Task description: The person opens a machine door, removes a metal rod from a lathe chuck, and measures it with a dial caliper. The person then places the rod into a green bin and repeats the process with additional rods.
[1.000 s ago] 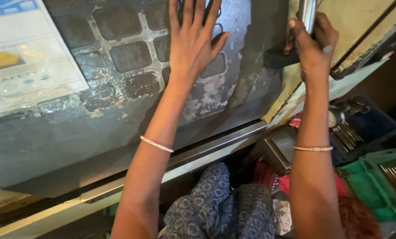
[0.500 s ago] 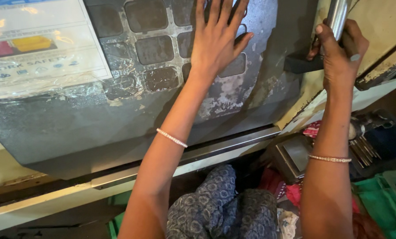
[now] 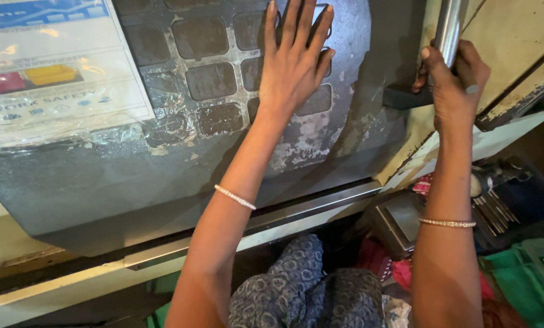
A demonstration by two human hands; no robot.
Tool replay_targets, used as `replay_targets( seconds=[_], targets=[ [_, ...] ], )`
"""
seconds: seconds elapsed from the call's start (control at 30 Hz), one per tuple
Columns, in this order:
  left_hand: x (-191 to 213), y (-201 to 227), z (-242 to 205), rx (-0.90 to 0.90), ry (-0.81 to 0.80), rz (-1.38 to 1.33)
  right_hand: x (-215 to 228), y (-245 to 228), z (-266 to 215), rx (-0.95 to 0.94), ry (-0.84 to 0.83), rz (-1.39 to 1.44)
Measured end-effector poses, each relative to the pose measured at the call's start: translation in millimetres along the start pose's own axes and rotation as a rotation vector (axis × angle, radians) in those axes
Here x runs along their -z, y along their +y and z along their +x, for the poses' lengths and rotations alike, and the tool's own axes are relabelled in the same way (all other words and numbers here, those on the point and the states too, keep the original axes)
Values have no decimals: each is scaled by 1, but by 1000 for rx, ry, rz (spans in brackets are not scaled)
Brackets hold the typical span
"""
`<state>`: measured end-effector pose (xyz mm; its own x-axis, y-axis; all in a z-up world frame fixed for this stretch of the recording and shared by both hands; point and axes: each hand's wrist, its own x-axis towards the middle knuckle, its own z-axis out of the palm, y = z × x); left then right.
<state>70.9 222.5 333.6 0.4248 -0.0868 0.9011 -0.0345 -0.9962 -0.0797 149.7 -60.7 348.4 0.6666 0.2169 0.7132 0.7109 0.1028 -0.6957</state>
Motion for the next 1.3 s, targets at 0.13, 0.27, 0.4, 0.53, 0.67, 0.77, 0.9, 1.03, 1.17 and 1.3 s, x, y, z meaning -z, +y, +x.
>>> replay_targets(
  seconds=[0.13, 0.27, 0.4, 0.53, 0.67, 0.77, 0.9, 1.03, 1.17, 1.3],
  targets=[
    [-1, -1, 2, 17, -29, 0, -3, -2, 1, -16, 15, -5],
    [-4, 1, 2, 50, -35, 21, -4, -5, -1, -28, 16, 31],
    [-8, 1, 0, 52, -21, 22, -6, -6, 0, -51, 33, 20],
    [-9, 1, -1, 48, -3, 26, -6, -6, 0, -44, 29, 5],
    [-7, 4, 1, 72, -6, 20, -5, -7, -1, -29, 23, 16],
    [-4, 6, 1, 89, -23, 9, -6, -7, -2, -16, 23, 15],
    [-3, 6, 2, 89, -21, 5, -7, -8, 1, -47, 44, 6],
    [-2, 7, 2, 87, -30, 10, -8, -10, 0, -56, 52, 9],
    [-3, 6, 2, 76, -38, 18, -8, -11, 0, -10, 21, 37],
    [-2, 5, 2, 71, -32, 19, -10, -13, -1, -55, 66, -11]
  ],
)
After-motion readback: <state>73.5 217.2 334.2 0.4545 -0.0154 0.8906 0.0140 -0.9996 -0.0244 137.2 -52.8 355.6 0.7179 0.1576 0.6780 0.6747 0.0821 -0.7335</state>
